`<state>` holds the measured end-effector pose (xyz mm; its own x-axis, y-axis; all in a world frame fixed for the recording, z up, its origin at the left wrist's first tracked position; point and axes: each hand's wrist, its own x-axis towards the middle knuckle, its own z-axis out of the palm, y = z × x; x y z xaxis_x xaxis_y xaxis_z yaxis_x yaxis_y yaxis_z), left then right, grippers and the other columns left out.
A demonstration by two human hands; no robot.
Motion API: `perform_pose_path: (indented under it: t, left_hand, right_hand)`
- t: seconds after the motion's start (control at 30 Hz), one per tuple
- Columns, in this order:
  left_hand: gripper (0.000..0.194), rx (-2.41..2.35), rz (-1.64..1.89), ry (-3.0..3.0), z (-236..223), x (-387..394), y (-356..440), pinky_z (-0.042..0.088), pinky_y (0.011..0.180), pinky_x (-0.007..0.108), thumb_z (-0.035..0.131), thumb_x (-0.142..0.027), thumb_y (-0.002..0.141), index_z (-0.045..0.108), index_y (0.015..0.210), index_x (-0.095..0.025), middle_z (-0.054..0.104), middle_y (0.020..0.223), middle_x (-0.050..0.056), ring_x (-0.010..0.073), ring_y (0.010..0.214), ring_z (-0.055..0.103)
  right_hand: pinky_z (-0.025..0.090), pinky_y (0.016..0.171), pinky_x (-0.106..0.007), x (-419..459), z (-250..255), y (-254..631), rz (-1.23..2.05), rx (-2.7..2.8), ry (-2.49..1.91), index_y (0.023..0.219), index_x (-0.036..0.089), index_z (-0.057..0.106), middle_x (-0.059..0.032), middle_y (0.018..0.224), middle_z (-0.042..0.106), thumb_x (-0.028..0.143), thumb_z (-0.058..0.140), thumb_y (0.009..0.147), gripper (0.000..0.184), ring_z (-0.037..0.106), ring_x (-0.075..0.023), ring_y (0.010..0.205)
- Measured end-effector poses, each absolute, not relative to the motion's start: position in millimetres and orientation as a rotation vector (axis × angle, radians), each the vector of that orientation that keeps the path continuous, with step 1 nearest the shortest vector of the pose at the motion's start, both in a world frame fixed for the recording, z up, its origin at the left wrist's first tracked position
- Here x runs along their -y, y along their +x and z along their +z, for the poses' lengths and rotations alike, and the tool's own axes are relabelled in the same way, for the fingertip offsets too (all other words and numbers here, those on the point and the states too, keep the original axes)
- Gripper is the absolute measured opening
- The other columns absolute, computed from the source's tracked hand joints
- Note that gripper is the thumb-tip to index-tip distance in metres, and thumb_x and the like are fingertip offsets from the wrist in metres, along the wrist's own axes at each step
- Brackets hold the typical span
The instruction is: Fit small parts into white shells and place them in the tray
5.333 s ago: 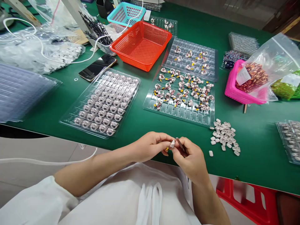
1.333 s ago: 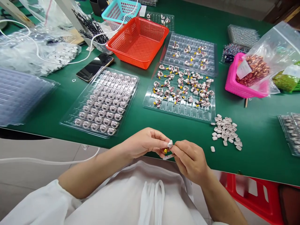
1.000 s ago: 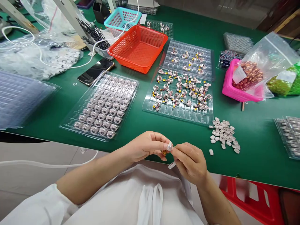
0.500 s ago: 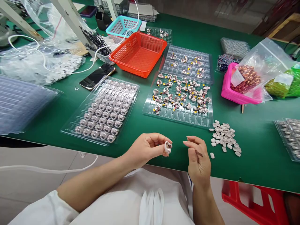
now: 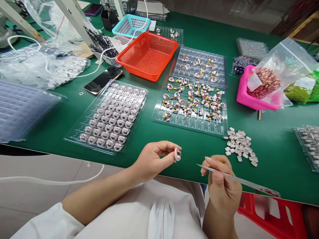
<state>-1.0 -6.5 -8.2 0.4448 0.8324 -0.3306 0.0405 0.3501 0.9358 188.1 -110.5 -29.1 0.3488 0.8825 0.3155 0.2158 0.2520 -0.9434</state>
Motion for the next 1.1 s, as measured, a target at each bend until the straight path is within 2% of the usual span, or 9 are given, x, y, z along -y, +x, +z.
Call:
perform_pose_path:
  t: [0.17,0.43,0.9,1.1]
  left_hand:
    - [0.017,-0.974,0.682,1.199,-6,8,0,0.055,0.065,0.021,0.069,-0.019,0.079,0.077,0.092,-0.012,0.075,0.075,0.004,0.0132,0.067,0.068]
    - [0.017,-0.982,0.714,1.291,-5,10,3,0.059,0.066,0.023,0.066,-0.017,0.079,0.076,0.091,-0.01,0.078,0.076,0.007,0.0155,0.068,0.072]
    - [0.02,-0.973,0.74,1.415,-8,10,2,0.062,0.068,0.024,0.064,-0.017,0.082,0.076,0.095,-0.008,0.079,0.08,0.009,0.0168,0.07,0.075]
    - [0.019,-0.962,0.764,1.502,-10,10,0,0.061,0.065,0.023,0.063,-0.015,0.082,0.077,0.094,-0.009,0.078,0.079,0.009,0.0161,0.069,0.074]
  right_hand:
    - [0.064,0.075,-0.038,107,-29,177,0.738,1.088,-1.054,0.116,0.023,0.074,-0.0083,0.105,0.066,0.015,0.059,0.098,0.025,0.069,-0.0215,0.093]
    - [0.066,0.083,-0.038,104,-35,173,0.831,1.127,-1.049,0.119,0.024,0.072,-0.0077,0.108,0.068,0.008,0.06,0.096,0.031,0.071,-0.021,0.097]
    - [0.066,0.083,-0.036,103,-35,169,0.746,1.177,-1.109,0.119,0.027,0.073,-0.0062,0.108,0.068,0.004,0.06,0.093,0.037,0.071,-0.0198,0.098]
    - [0.066,0.08,-0.037,100,-37,171,0.823,1.148,-1.083,0.118,0.026,0.073,-0.0065,0.105,0.071,0.006,0.061,0.094,0.034,0.072,-0.0202,0.096]
